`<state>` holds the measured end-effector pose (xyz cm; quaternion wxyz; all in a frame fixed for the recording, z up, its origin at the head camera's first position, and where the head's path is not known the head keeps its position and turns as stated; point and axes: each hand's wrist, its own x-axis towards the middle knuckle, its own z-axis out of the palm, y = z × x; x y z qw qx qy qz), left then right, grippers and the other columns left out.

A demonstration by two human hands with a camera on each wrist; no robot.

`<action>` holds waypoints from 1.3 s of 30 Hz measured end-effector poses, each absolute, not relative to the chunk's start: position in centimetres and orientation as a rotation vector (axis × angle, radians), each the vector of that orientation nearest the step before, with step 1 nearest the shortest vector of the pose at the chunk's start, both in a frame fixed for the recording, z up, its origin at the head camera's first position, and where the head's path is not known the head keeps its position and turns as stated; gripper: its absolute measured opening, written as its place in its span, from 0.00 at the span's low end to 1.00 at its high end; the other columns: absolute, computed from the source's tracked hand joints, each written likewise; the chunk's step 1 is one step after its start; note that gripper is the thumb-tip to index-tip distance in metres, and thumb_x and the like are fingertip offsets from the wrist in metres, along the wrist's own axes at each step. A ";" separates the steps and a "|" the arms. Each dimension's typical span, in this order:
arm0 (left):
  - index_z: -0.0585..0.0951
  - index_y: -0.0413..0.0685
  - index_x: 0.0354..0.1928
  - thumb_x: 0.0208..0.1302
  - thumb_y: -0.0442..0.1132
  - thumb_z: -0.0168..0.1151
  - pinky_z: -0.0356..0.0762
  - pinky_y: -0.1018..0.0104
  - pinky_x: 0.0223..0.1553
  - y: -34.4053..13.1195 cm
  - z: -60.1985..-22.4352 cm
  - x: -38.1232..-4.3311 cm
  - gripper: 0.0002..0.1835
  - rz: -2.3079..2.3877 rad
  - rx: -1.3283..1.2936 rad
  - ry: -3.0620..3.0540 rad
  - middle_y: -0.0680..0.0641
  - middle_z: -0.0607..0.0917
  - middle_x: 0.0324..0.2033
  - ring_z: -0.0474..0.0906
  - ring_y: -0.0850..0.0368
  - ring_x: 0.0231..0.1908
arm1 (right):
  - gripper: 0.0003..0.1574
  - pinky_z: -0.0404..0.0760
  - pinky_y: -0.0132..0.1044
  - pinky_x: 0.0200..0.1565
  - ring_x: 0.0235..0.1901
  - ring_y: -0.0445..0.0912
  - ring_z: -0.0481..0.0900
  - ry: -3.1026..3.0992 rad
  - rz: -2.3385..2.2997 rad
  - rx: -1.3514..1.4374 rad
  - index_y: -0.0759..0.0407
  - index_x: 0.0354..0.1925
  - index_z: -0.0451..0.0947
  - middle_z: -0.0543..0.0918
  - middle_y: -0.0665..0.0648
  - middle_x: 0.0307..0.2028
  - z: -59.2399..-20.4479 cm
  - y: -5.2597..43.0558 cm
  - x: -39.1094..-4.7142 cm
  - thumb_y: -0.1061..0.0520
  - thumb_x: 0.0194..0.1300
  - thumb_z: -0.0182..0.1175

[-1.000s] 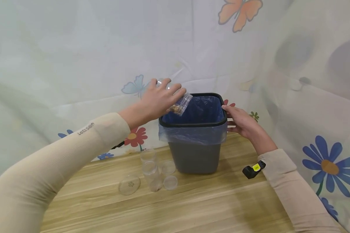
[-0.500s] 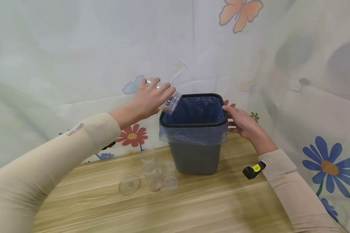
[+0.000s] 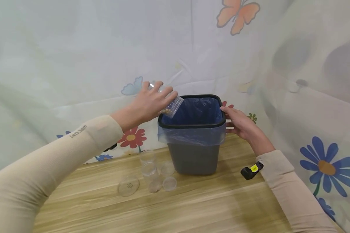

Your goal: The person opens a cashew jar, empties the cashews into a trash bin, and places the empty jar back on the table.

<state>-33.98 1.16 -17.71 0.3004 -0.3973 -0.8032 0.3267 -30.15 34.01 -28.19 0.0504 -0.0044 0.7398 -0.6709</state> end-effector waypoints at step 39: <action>0.62 0.60 0.76 0.66 0.49 0.69 0.63 0.40 0.65 3.4 -18.5 -33.0 0.40 1.167 -1.228 -1.614 0.49 0.67 0.72 0.60 0.42 0.72 | 0.30 0.84 0.36 0.44 0.44 0.43 0.80 2.215 -2.073 0.001 0.55 0.58 0.70 0.77 0.49 0.46 -28.2 34.3 -30.3 0.33 0.76 0.50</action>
